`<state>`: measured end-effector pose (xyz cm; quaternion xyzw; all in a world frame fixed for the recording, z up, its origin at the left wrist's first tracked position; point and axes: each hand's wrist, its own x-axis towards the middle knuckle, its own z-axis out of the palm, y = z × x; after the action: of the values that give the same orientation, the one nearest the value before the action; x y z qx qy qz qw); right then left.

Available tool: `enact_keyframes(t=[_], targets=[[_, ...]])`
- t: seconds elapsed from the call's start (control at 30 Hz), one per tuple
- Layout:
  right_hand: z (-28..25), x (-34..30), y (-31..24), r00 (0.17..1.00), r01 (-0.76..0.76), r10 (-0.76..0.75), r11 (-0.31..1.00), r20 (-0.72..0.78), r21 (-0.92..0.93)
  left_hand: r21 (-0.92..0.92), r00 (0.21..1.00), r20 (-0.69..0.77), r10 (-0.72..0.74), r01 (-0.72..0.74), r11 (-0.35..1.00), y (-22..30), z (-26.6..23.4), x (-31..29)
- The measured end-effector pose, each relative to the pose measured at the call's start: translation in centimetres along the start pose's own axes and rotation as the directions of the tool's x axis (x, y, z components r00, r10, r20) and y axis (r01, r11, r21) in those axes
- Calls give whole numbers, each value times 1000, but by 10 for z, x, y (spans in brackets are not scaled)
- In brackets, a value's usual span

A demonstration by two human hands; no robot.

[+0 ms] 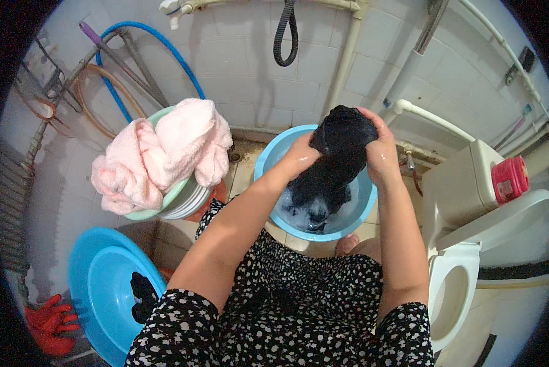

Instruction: The person hand-washes a dark garment in a blue basin, then empties the soapy water into a toilet. They refill the basin with fresh water, wash their hands, and proceed to hand-wash a pink towel in the same basin.

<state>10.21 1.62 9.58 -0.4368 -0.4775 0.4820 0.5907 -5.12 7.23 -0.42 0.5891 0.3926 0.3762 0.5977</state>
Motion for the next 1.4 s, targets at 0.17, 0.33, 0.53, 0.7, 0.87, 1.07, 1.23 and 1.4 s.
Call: enact_keyframes(t=[0.17,0.33,0.53,0.7,0.87,1.07,1.23,1.4], targets=[[-20,-13,55,980,-184,195,964,39,-195,-606,985,-170,-22,-87,791,20,0,-1],[-23,-13,114,926,18,91,959,366,-283,-769,983,-182,-35,-120,628,26,0,4],[-25,-12,149,877,-155,332,881,349,-447,-912,977,-117,-177,-35,409,52,2,5],[-7,-8,134,951,-116,195,944,238,-309,-932,974,-143,-178,-71,357,70,6,2],[-21,-5,96,970,1,59,969,234,-248,-771,994,-104,-18,-69,633,72,-24,1],[-7,-22,85,926,-137,219,954,308,-268,-613,995,-85,-61,-3,790,58,20,-6],[-4,-19,71,974,-191,183,981,134,45,-442,967,73,242,-186,878,78,7,-8],[-11,-12,64,970,-243,207,820,126,518,-571,927,174,333,-181,801,58,2,1]])
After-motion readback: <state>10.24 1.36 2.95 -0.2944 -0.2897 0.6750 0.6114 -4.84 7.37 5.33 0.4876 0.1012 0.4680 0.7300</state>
